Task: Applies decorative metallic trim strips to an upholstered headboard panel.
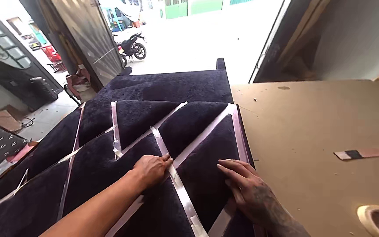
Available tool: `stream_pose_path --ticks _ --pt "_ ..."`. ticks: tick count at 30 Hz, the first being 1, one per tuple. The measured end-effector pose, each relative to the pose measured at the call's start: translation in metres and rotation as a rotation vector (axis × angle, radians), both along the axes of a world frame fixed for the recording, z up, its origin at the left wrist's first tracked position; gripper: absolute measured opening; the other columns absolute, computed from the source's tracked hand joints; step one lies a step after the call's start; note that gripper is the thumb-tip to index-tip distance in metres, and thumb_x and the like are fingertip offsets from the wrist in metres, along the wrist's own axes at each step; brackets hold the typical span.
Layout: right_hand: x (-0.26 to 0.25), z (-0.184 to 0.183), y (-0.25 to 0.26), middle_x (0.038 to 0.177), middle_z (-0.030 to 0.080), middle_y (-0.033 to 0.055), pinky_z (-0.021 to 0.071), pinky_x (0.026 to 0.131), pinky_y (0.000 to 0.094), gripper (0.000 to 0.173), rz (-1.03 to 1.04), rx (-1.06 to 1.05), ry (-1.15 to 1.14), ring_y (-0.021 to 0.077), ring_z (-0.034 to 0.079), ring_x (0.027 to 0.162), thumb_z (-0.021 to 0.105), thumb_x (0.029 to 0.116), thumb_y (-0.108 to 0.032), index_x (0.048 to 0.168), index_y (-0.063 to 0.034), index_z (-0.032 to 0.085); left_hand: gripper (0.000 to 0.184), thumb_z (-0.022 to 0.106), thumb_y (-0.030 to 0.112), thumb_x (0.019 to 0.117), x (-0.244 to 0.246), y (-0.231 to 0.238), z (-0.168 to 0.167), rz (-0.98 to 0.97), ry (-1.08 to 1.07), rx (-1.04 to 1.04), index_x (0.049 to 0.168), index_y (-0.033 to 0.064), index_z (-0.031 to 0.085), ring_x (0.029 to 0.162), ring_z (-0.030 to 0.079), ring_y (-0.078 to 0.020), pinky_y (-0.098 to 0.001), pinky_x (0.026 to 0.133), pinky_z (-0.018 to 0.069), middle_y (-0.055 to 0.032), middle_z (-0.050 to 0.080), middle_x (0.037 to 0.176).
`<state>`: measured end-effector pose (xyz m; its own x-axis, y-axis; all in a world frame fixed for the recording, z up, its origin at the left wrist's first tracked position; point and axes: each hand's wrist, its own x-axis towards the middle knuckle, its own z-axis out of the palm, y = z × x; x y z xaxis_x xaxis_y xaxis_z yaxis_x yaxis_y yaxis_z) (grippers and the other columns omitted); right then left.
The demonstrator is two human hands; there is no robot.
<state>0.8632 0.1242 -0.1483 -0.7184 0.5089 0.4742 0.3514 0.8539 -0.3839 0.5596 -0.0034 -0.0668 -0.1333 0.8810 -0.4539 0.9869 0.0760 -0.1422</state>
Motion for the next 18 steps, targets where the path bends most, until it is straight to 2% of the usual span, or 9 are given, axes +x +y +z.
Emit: stream_pose_path --ticks 3,5,6,8,9,12,14,16,18 --pt "-0.011 -0.009 -0.024 0.151 0.056 -0.0058 0.0369 0.120 0.0493 0.045 -0.095 -0.032 -0.002 0.0208 0.042 0.147 0.046 0.0998 -0.034 0.139 -0.0244 0.067 0.058 0.046 0.013 0.1008 0.005 0.007 0.002 0.061 0.026 -0.055 0.154 0.0349 0.049 0.105 0.071 -0.0283 -0.0535 0.079 0.0579 0.0115 0.045 0.160" --pt "-0.026 -0.019 -0.044 0.160 0.047 -0.0016 0.0266 0.124 0.0590 0.052 -0.170 -0.003 -0.029 0.0283 0.033 0.153 0.038 0.1022 -0.035 0.148 -0.0209 0.058 0.055 0.041 0.016 0.1025 0.006 0.007 -0.003 0.085 0.038 -0.051 0.153 0.0362 0.050 0.106 0.071 -0.0265 -0.0528 0.080 0.0578 0.0130 0.048 0.158" --pt "-0.033 -0.020 -0.047 0.161 0.045 -0.0006 0.0247 0.124 0.0612 0.055 -0.204 0.032 -0.040 0.0302 0.032 0.154 0.035 0.1024 -0.035 0.151 -0.0207 0.055 0.054 0.040 0.017 0.1034 0.005 0.010 -0.002 0.084 0.053 -0.054 0.153 0.0347 0.050 0.106 0.071 -0.0269 -0.0528 0.080 0.0579 0.0114 0.049 0.158" --pt "-0.035 -0.021 -0.049 0.161 0.045 -0.0042 0.0246 0.124 0.0600 0.054 -0.233 0.027 -0.026 0.0279 0.032 0.154 0.033 0.1037 -0.038 0.151 -0.0248 0.055 0.052 0.041 0.018 0.1040 0.006 0.012 -0.002 0.065 0.065 -0.071 0.153 0.0316 0.051 0.108 0.070 -0.0274 -0.0524 0.081 0.0578 0.0075 0.052 0.156" --pt "-0.032 -0.022 -0.049 0.161 0.045 -0.0063 0.0246 0.125 0.0588 0.053 -0.227 0.009 -0.007 0.0263 0.032 0.154 0.033 0.1045 -0.040 0.151 -0.0264 0.055 0.052 0.043 0.017 0.1026 0.005 0.012 -0.002 0.044 0.062 -0.065 0.152 0.0326 0.052 0.109 0.070 -0.0261 -0.0518 0.082 0.0580 0.0090 0.052 0.155" --pt "-0.027 -0.024 -0.043 0.158 0.049 -0.0085 0.0262 0.125 0.0563 0.049 -0.187 -0.032 0.087 0.0243 0.034 0.153 0.037 0.1045 -0.041 0.145 -0.0280 0.061 0.052 0.045 0.014 0.1009 -0.012 0.004 -0.005 -0.103 0.046 0.046 0.146 0.0355 0.058 0.098 0.073 -0.0225 -0.0486 0.074 0.0592 0.0122 0.054 0.153" --pt "-0.027 -0.025 -0.042 0.157 0.050 -0.0089 0.0265 0.125 0.0549 0.047 -0.172 -0.063 0.121 0.0235 0.035 0.153 0.041 0.1037 -0.042 0.142 -0.0281 0.064 0.047 0.048 0.014 0.1016 -0.022 0.002 -0.005 -0.202 0.042 0.148 0.139 0.0389 0.063 0.085 0.073 -0.0211 -0.0464 0.066 0.0590 0.0082 0.067 0.135" --pt "-0.026 -0.024 -0.042 0.157 0.050 -0.0098 0.0264 0.126 0.0548 0.046 -0.170 -0.086 0.129 0.0224 0.034 0.153 0.042 0.1037 -0.042 0.141 -0.0287 0.065 0.049 0.051 0.013 0.1001 -0.027 0.012 0.000 -0.269 0.058 0.166 0.136 0.0433 0.064 0.074 0.069 -0.0212 -0.0458 0.060 0.0573 0.0021 0.071 0.111" --pt "-0.025 -0.023 -0.042 0.157 0.050 -0.0109 0.0263 0.126 0.0540 0.044 -0.175 -0.102 0.137 0.0207 0.033 0.153 0.044 0.1035 -0.041 0.140 -0.0291 0.065 0.049 0.054 0.013 0.0990 -0.028 0.027 0.006 -0.313 0.077 0.102 0.133 0.0456 0.065 0.071 0.068 -0.0214 -0.0457 0.059 0.0567 -0.0003 0.069 0.106"
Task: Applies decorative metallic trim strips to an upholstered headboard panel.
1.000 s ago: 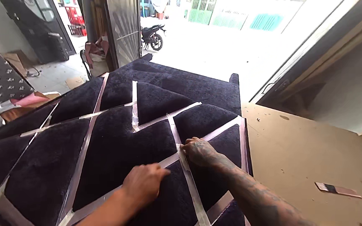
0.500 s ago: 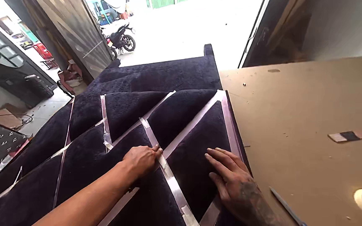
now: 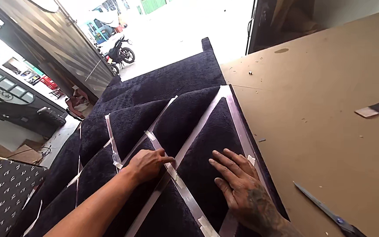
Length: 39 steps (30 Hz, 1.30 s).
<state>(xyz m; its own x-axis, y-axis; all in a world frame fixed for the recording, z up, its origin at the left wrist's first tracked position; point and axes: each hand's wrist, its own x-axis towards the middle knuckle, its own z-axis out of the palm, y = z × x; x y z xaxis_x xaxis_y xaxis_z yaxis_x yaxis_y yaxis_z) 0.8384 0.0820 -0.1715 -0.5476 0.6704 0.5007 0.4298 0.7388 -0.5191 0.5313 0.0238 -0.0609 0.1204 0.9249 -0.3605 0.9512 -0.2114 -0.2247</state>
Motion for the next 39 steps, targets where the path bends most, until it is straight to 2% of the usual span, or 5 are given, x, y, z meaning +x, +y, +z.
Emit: stream_pose_path --ticks 8,17,31,36,39 --pt "0.004 0.000 0.003 0.156 0.050 -0.0124 0.0254 0.127 0.0534 0.043 0.034 -0.057 0.058 0.0182 0.032 0.154 0.045 0.1025 -0.037 0.138 -0.0288 0.067 0.037 0.059 0.015 0.0961 -0.002 0.028 0.004 -0.067 -0.001 -0.103 0.118 0.0414 0.072 0.078 0.068 -0.0175 -0.0436 0.061 0.0566 0.0029 0.068 0.105" --pt "0.006 0.000 0.006 0.155 0.052 -0.0120 0.0260 0.127 0.0547 0.041 0.070 -0.103 0.112 0.0183 0.033 0.154 0.047 0.1016 -0.035 0.136 -0.0276 0.069 0.042 0.054 0.016 0.0985 -0.020 0.016 -0.002 -0.027 -0.120 -0.061 0.123 0.0467 0.071 0.082 0.068 -0.0147 -0.0433 0.066 0.0580 0.0050 0.068 0.106" --pt "0.006 -0.005 0.009 0.153 0.054 -0.0123 0.0274 0.126 0.0550 0.041 0.066 -0.093 0.136 0.0187 0.035 0.152 0.048 0.1001 -0.034 0.134 -0.0287 0.070 0.029 0.057 0.017 0.0979 -0.004 0.019 -0.009 0.035 -0.083 -0.050 0.115 0.0360 0.071 0.081 0.068 -0.0182 -0.0446 0.064 0.0580 0.0016 0.067 0.107" --pt "0.005 -0.007 0.010 0.152 0.055 -0.0133 0.0278 0.126 0.0548 0.041 0.062 -0.095 0.149 0.0187 0.037 0.151 0.047 0.1001 -0.035 0.133 -0.0303 0.071 0.025 0.051 0.032 0.1024 0.011 0.000 -0.009 0.154 -0.065 0.054 0.110 0.0367 0.074 0.080 0.069 -0.0175 -0.0437 0.064 0.0586 0.0017 0.068 0.106" --pt "0.005 -0.007 0.012 0.151 0.055 -0.0144 0.0281 0.126 0.0537 0.040 0.062 -0.095 0.157 0.0174 0.037 0.151 0.048 0.1003 -0.037 0.132 -0.0317 0.071 0.030 0.050 0.039 0.1030 0.042 -0.036 0.002 0.299 -0.234 0.261 0.122 0.0353 0.073 0.082 0.068 -0.0132 -0.0387 0.070 0.0596 0.0034 0.069 0.101"
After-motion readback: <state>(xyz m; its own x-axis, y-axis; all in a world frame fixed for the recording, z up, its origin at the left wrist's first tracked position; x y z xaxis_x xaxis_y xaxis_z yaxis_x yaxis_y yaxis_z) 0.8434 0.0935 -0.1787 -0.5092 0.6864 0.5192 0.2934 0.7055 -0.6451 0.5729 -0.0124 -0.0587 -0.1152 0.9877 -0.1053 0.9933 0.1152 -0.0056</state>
